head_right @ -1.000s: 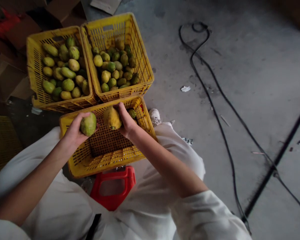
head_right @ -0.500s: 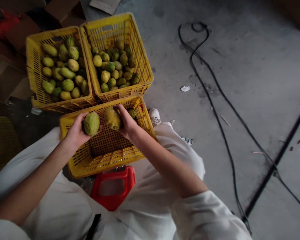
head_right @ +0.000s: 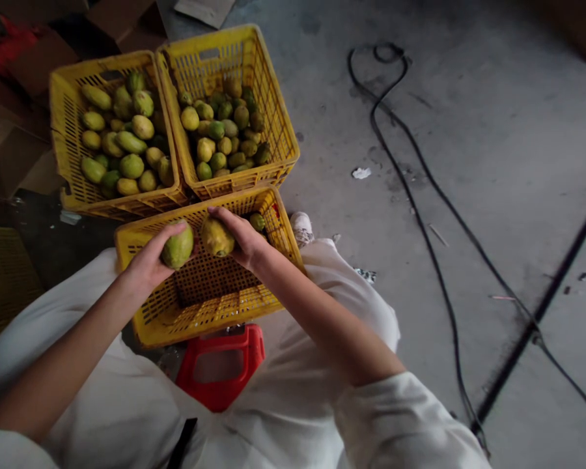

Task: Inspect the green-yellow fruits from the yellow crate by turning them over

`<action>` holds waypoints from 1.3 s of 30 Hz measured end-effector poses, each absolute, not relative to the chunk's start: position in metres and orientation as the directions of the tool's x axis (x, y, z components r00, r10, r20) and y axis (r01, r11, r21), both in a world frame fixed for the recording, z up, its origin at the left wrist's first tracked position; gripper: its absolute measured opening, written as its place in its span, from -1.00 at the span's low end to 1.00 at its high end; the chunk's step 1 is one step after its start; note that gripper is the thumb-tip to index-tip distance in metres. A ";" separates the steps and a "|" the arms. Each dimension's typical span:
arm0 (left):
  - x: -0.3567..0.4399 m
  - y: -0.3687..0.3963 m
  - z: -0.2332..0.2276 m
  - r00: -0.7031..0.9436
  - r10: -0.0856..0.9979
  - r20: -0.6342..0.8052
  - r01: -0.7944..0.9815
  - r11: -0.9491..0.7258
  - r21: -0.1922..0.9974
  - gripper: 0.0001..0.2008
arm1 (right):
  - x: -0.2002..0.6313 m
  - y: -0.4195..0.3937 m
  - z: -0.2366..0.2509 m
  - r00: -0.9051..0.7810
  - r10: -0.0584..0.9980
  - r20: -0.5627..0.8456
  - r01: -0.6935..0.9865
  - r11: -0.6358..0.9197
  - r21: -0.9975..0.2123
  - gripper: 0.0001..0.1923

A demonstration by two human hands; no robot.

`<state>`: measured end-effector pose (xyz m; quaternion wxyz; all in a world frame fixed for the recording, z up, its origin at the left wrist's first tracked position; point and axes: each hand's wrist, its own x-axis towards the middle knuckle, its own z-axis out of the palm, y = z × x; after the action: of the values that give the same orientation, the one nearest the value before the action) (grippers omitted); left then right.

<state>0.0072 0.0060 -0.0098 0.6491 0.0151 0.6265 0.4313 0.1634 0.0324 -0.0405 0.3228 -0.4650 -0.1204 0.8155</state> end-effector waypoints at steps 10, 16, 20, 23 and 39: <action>0.008 0.010 -0.023 -0.176 0.582 -0.794 -0.583 0.588 0.561 -0.89 | 0.162 0.035 -0.040 -0.394 0.569 -0.722 -0.533 -0.781 -0.325 -0.70; 0.010 0.012 -0.017 -0.171 0.488 -0.856 -0.633 0.612 0.475 -0.68 | 0.162 0.039 -0.043 -0.471 0.588 -0.658 -0.500 -0.792 -0.350 -0.57; 0.008 0.011 -0.013 -0.133 0.508 -0.851 -0.550 0.676 0.490 -0.75 | 0.161 0.039 -0.043 -0.477 0.518 -0.710 -0.509 -0.821 -0.258 -0.61; 0.007 0.007 -0.012 -0.121 0.572 -0.811 -0.446 0.698 0.559 -0.78 | 0.163 0.037 -0.043 -0.469 0.529 -0.707 -0.501 -0.819 -0.281 -0.67; 0.010 0.008 -0.018 -0.226 0.531 -0.817 -0.483 0.668 0.567 -0.84 | 0.163 0.042 -0.040 -0.357 0.515 -0.779 -0.467 -0.821 -0.329 -0.77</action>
<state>0.0099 0.0083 -0.0178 0.6220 0.0180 0.6686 0.4072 0.1628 0.0416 -0.0402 0.2982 -0.4821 -0.0251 0.8234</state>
